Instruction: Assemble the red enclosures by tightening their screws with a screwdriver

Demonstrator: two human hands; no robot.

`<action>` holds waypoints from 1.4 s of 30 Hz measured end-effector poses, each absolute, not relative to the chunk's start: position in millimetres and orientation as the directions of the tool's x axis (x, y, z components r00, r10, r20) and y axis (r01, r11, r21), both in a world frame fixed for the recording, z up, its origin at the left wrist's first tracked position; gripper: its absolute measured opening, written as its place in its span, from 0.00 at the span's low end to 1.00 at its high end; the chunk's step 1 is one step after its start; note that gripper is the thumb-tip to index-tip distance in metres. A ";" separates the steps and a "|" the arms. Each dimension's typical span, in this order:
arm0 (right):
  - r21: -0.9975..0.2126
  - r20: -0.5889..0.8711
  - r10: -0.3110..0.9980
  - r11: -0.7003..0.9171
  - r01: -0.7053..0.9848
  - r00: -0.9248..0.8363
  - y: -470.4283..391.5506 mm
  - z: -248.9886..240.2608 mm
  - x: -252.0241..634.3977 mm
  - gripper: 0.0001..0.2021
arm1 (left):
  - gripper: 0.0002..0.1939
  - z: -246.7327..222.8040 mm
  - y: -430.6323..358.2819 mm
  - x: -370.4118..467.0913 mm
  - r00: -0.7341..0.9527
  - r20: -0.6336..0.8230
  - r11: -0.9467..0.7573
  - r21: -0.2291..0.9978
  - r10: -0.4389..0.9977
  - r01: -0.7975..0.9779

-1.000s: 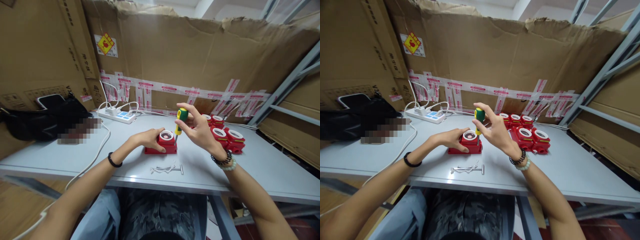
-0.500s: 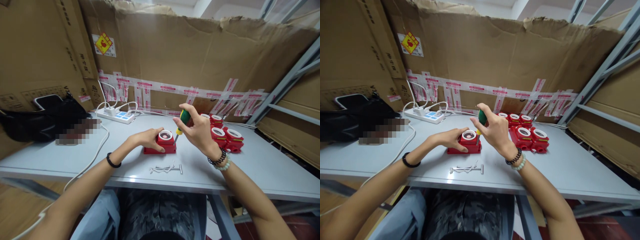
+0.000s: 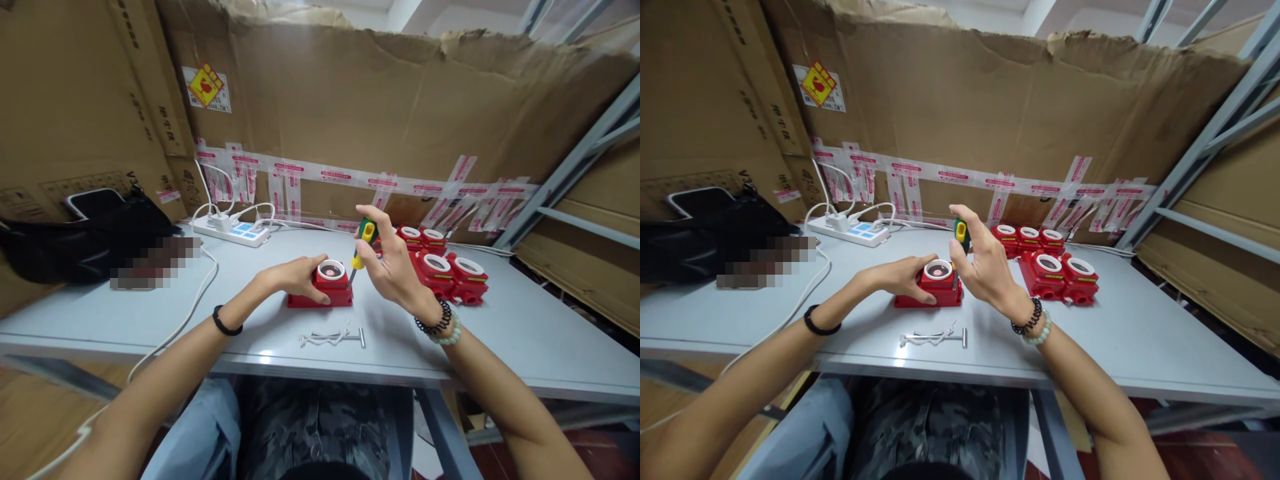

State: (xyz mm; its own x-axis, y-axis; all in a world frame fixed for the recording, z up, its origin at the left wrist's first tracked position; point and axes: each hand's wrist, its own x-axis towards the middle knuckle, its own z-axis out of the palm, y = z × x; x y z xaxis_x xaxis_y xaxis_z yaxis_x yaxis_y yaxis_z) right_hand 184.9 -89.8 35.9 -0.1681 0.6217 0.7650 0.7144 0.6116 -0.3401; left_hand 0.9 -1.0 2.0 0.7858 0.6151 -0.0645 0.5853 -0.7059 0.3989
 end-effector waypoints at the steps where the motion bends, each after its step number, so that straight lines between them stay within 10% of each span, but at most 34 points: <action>1: -0.382 0.735 0.647 0.643 0.664 -0.203 -90.0 36.8 185.6 0.22 | 0.36 1.8 -0.9 0.8 0.784 -0.067 -0.703 0.399 0.617 0.588; 10: -0.296 0.820 0.563 0.569 0.767 -0.101 -88.7 36.7 184.1 0.17 | 0.36 0.5 -0.5 0.4 0.785 -0.055 -0.703 0.409 0.617 0.581; 16: -0.471 0.692 0.691 0.652 0.594 -0.209 -90.3 42.4 190.3 0.21 | 0.35 1.5 -1.5 0.4 0.781 -0.068 -0.697 0.408 0.621 0.590; 25: -0.252 0.839 0.533 0.561 0.788 -0.111 -93.9 43.6 185.7 0.12 | 0.35 0.1 0.0 0.4 0.782 -0.064 -0.703 0.399 0.620 0.589; 30: -0.448 0.738 0.653 0.664 0.599 -0.172 -94.2 45.9 189.1 0.16 | 0.35 -0.1 0.5 0.8 0.784 -0.061 -0.707 0.394 0.618 0.588; 37: -0.276 0.857 0.512 0.562 0.780 -0.065 -93.0 44.8 186.4 0.10 | 0.34 0.4 -0.6 0.4 0.786 -0.059 -0.708 0.397 0.615 0.584; 42: -0.432 0.733 0.659 0.642 0.634 -0.168 -93.0 47.0 192.0 0.17 | 0.33 2.6 -2.8 0.7 0.783 -0.065 -0.701 0.404 0.618 0.587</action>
State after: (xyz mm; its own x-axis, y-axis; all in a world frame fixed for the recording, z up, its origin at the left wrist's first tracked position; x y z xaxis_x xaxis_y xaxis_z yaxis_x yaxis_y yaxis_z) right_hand 192.0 -93.0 47.0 -0.1676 0.6591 0.7331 0.6339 0.6416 -0.4319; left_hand 0.7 -2.8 2.6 0.7834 0.6182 -0.0648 0.5869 -0.7014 0.4045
